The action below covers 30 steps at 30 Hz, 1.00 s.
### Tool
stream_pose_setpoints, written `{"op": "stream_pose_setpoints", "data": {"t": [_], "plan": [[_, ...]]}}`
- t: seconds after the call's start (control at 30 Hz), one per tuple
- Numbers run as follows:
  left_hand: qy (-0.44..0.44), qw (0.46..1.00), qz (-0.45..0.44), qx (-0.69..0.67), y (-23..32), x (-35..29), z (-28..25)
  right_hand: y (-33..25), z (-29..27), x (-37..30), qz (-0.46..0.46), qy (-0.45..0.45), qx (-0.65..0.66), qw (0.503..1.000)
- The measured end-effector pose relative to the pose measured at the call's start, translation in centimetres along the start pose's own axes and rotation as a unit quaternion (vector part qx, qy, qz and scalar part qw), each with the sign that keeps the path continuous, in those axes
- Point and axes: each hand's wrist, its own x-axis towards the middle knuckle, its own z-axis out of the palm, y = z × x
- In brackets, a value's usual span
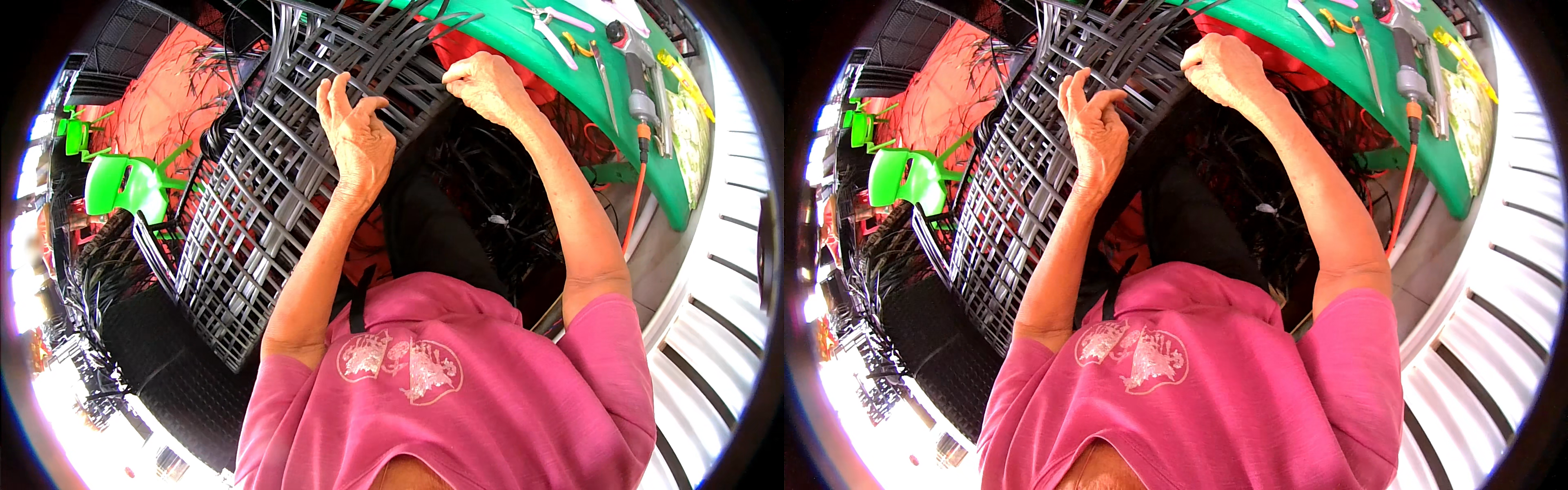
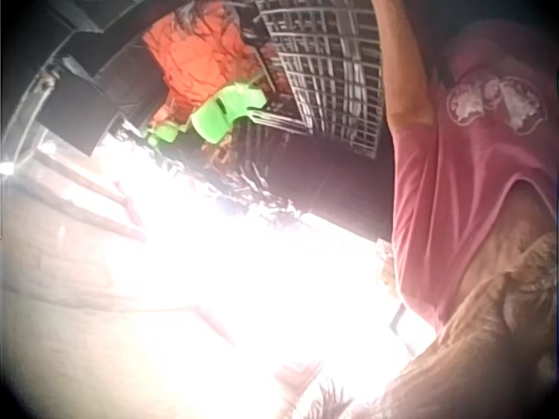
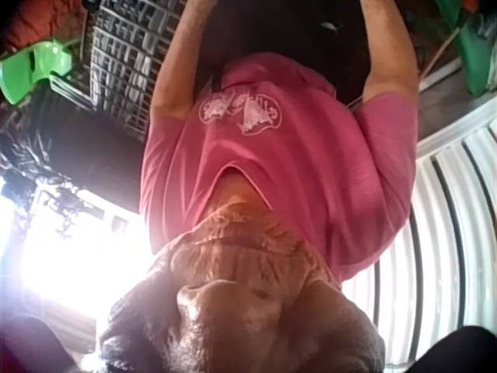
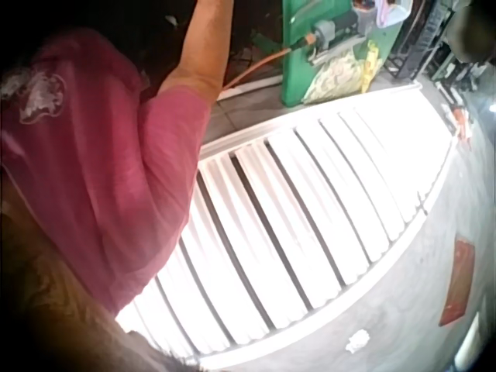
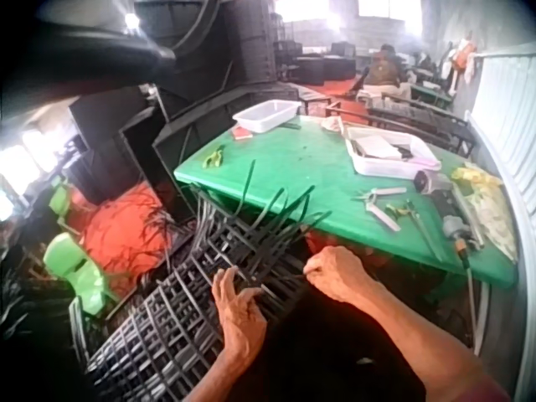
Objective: The person weaves black flexible strips through a dark plastic or bamboo furniture frame, pulling the strips tight and positioning them along the edges.
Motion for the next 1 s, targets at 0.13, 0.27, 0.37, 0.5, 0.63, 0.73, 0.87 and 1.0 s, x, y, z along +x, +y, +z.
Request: {"op": "stream_pose_setpoints", "data": {"t": [0.13,0.27,0.37,0.5,0.63,0.73,0.87,1.0], "plan": [[-0.005,1.000,-0.004,0.004,-0.2,-0.3,0.1,-0.2,0.3,0.4,-0.023,0.002,-0.059,0.998],[-0.017,1.000,0.006,0.019,-0.2,-0.5,0.1,-0.6,0.4,0.5,-0.009,-0.019,-0.066,0.998],[-0.026,0.999,0.011,0.029,0.2,-0.2,0.1,-0.7,0.6,0.1,-0.024,0.014,-0.029,0.999],[-0.086,0.993,0.032,0.079,1.0,0.4,0.5,-0.2,1.2,0.2,-0.015,-0.015,0.007,1.000],[-0.113,0.988,0.002,0.110,0.6,1.1,1.4,-0.5,1.1,0.0,-0.002,-0.014,0.059,0.998],[-0.114,0.983,-0.008,0.140,0.6,1.3,1.7,-0.6,0.9,0.0,0.003,-0.030,0.071,0.997],[-0.104,0.983,-0.014,0.151,0.5,1.2,2.0,-0.6,1.1,0.0,0.067,-0.036,0.089,0.993],[-0.099,0.983,-0.019,0.154,0.2,1.1,2.4,-0.7,1.2,-0.1,0.092,-0.036,0.087,0.991]]}}
